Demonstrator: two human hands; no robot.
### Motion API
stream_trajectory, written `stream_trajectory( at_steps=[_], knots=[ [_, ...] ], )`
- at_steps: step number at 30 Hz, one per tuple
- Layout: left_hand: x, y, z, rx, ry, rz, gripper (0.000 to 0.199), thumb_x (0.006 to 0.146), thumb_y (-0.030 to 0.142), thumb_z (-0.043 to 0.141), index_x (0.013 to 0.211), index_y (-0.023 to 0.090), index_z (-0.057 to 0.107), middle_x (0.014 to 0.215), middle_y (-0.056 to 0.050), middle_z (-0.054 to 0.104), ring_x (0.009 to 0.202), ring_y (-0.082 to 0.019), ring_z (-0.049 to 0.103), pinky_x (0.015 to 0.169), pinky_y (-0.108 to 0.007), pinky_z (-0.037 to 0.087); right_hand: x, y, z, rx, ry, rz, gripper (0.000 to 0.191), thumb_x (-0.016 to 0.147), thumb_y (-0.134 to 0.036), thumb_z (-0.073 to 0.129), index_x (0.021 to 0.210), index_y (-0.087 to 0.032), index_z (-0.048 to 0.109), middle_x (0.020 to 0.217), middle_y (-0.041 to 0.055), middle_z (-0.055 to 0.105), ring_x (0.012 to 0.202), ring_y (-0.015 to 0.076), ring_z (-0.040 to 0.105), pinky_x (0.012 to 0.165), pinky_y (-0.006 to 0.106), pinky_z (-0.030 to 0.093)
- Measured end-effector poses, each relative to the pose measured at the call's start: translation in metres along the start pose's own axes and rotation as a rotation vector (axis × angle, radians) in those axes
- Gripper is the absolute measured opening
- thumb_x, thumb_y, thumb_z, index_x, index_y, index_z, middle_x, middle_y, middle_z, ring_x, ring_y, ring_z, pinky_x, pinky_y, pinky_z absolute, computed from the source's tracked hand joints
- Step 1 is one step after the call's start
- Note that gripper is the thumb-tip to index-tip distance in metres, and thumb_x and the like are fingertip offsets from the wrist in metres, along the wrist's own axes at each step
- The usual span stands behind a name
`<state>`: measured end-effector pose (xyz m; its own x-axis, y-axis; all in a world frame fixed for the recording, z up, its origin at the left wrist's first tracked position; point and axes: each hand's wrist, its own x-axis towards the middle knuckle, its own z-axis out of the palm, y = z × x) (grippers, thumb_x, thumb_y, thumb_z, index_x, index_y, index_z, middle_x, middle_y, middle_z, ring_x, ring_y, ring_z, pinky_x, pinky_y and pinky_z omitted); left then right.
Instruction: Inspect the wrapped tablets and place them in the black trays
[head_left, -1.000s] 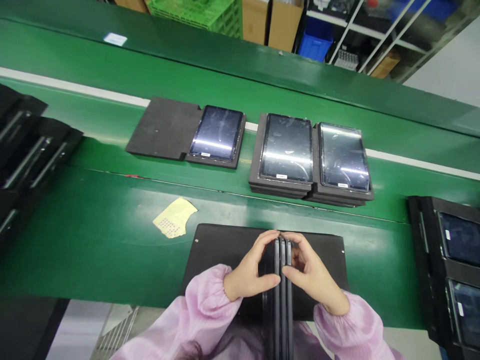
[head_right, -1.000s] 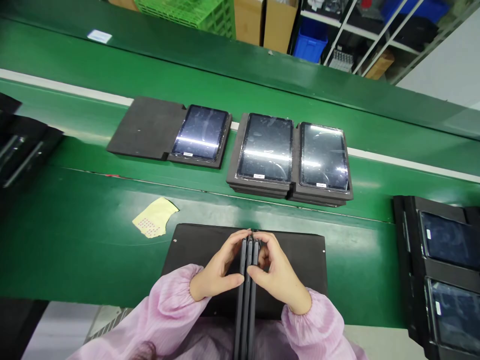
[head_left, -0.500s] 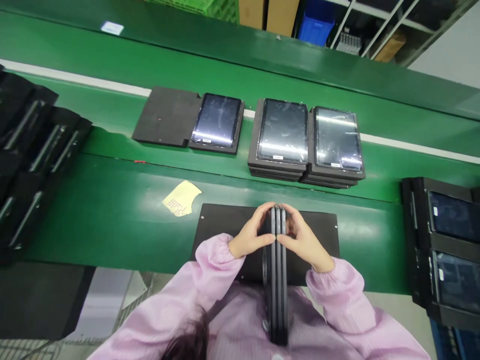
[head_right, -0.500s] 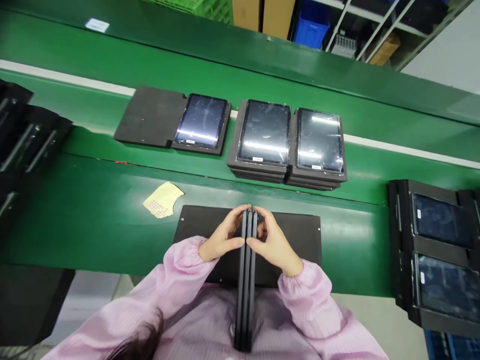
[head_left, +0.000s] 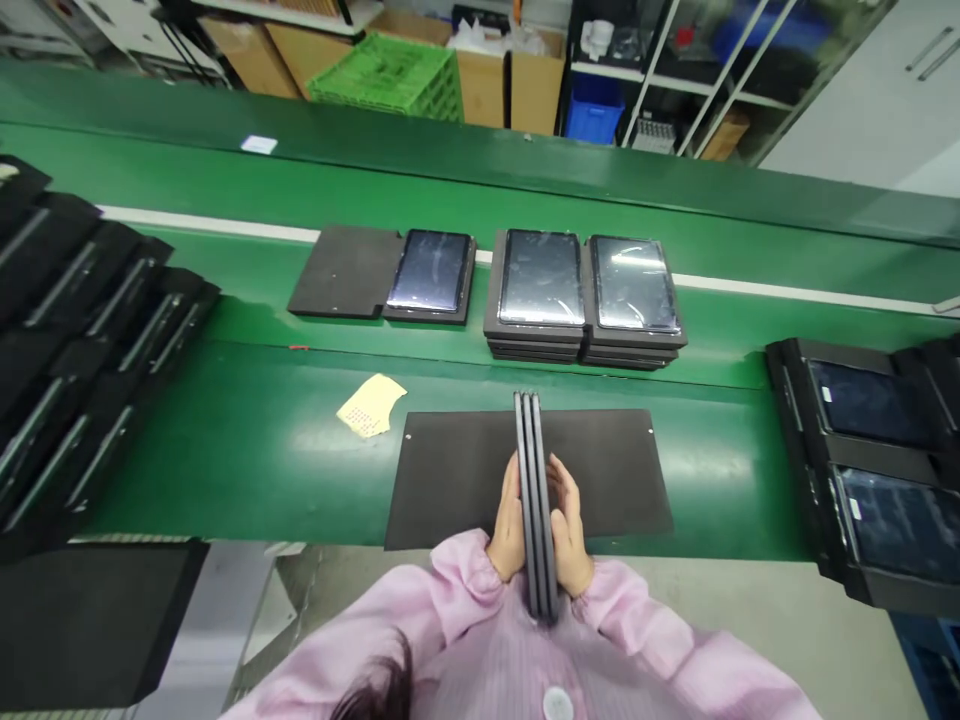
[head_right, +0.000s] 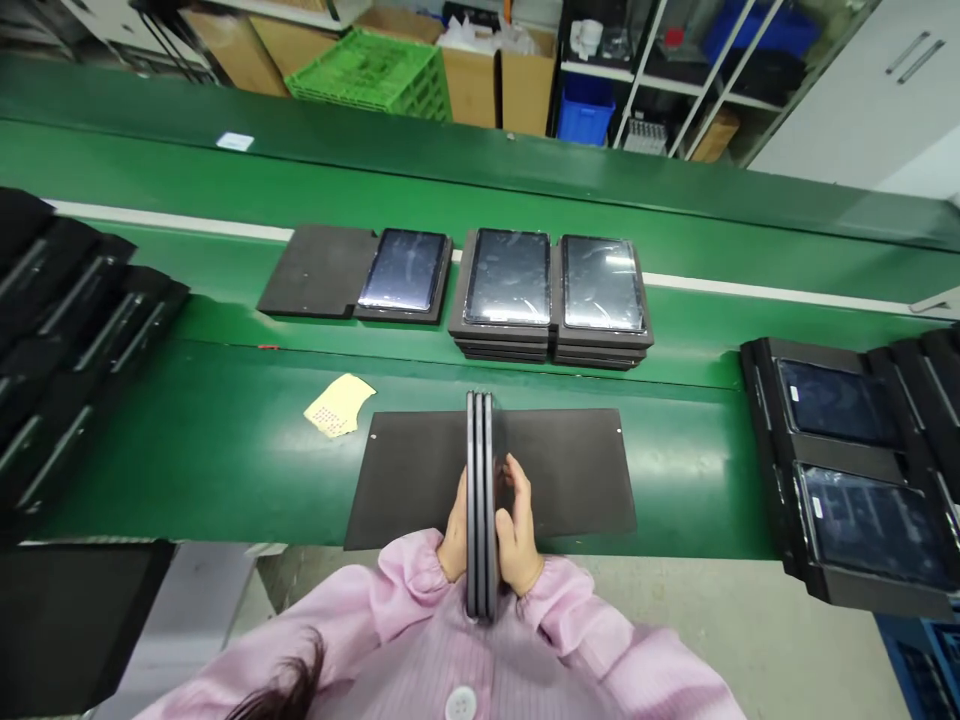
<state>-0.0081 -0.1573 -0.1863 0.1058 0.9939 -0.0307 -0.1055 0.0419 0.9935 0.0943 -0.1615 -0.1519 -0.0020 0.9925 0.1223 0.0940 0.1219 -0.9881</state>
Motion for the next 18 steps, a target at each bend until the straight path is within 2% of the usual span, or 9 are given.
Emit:
stream_trajectory(
  at_steps=[2,5,6,8,11,13,15,18],
  knots=[
    [0.002,0.009,0.002,0.025,0.074,0.053,0.058,0.092,0.05,0.022,0.143,0.023,0.015,0.154,-0.008,0.011,0.14,-0.025,0.009,0.115,-0.046,0.009,0.0,-0.007,0.004,0.02,0.019,-0.002,0.049,0.095,-0.045,0.024,0.139,-0.022,0.025,0.147,0.0082,0.026,0.134,0.0229,0.026,0.111,0.049,0.022],
    [0.019,0.056,0.005,0.081,0.196,0.21,0.05,0.093,0.041,0.03,0.141,0.027,0.025,0.153,-0.003,0.02,0.14,-0.023,0.013,0.116,-0.043,0.009,0.021,-0.043,0.006,0.081,0.087,-0.04,0.045,0.096,-0.039,0.026,0.138,-0.024,0.028,0.148,0.0047,0.025,0.136,0.02,0.022,0.114,0.047,0.017],
    [0.025,0.076,0.007,0.085,0.201,0.278,0.046,0.093,0.039,0.032,0.138,0.028,0.034,0.15,-0.001,0.027,0.139,-0.023,0.017,0.115,-0.042,0.013,0.029,-0.059,0.006,0.119,0.112,-0.048,0.044,0.096,-0.038,0.027,0.138,-0.024,0.029,0.148,0.0042,0.027,0.136,0.0193,0.023,0.114,0.046,0.017],
    [0.036,0.116,0.011,0.058,0.13,0.375,0.039,0.094,0.037,0.032,0.124,0.027,0.053,0.139,-0.001,0.046,0.135,-0.023,0.03,0.113,-0.042,0.021,0.045,-0.087,0.004,0.193,0.131,-0.052,0.044,0.096,-0.037,0.029,0.138,-0.024,0.031,0.147,0.0037,0.029,0.135,0.0187,0.025,0.115,0.044,0.019],
    [0.048,0.153,0.018,-0.013,0.074,0.305,0.039,0.093,0.038,0.032,0.104,0.023,0.067,0.12,-0.003,0.063,0.121,-0.023,0.049,0.107,-0.042,0.031,0.062,-0.111,0.001,0.231,0.127,-0.001,0.045,0.096,-0.041,0.032,0.137,-0.024,0.033,0.147,0.0029,0.031,0.135,0.0182,0.027,0.114,0.042,0.021],
    [0.054,0.16,0.022,-0.044,0.121,0.203,0.04,0.091,0.041,0.036,0.087,0.02,0.069,0.111,-0.005,0.067,0.11,-0.023,0.056,0.101,-0.04,0.038,0.07,-0.112,-0.001,0.204,0.128,0.073,0.046,0.094,-0.044,0.034,0.136,-0.023,0.036,0.145,0.0035,0.034,0.134,0.0183,0.028,0.114,0.041,0.021],
    [0.058,0.157,0.023,-0.068,0.177,0.159,0.04,0.089,0.046,0.04,0.071,0.019,0.064,0.099,-0.006,0.068,0.099,-0.022,0.06,0.092,-0.036,0.043,0.076,-0.107,-0.002,0.202,0.122,0.133,0.047,0.093,-0.046,0.036,0.134,-0.023,0.038,0.144,0.0045,0.036,0.134,0.0188,0.029,0.114,0.042,0.02],
    [0.061,0.149,0.024,-0.095,0.222,0.135,0.038,0.087,0.047,0.042,0.066,0.02,0.057,0.081,-0.004,0.066,0.082,-0.019,0.06,0.081,-0.032,0.045,0.079,-0.101,-0.002,0.269,0.092,0.152,0.047,0.093,-0.046,0.037,0.135,-0.024,0.037,0.145,0.0043,0.034,0.134,0.0189,0.03,0.114,0.041,0.02]
  ],
)
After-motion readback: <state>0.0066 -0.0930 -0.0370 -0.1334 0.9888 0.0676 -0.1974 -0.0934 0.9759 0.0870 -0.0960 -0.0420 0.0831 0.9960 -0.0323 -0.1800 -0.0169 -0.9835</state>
